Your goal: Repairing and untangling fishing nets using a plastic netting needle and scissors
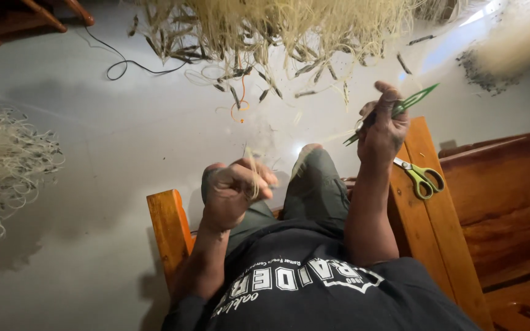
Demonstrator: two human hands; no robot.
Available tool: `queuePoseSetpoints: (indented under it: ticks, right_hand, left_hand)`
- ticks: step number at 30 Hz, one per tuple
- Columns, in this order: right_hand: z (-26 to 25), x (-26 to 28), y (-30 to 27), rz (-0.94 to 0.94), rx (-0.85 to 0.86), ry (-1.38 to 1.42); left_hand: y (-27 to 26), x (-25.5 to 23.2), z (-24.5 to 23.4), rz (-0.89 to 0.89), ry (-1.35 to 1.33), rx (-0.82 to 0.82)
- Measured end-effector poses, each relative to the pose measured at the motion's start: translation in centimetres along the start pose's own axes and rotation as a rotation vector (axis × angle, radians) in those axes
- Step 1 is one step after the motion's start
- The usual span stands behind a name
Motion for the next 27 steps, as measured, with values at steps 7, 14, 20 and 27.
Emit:
queuePoseSetpoints:
  ticks: [7,14,20,27]
  right_hand:
    - [-2.9,-3.8,-4.6,0.302,0.296,-0.1]
    - [1.2,-3.2,-10.3,0.006,0.705,-0.164]
    - [3.3,-0.3,-10.3,-0.103,0.621,-0.109]
    - [4.0,0.2,-11.6,0.141,0.593,0.285]
  left_hand:
    - [-2.0,1.6,0.2,0.034,0.207,-0.203]
    - [-0.9,2.0,2.3,-0.027,0.131,-0.19]
    - [0.1,1.4,3.4,0.103,0.243,-0.096]
    - [-0.3,2.9,2.3,-0.002,-0.099,-0.4]
Point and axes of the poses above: each hand's wrist, its own y-axis towards the middle knuckle, its own z-axis out of the palm, x = y × z, the point moved 1 cm from there along y, towards the middle knuckle, and after that the axes turned 12 degrees about z, right-handed, at the moved point
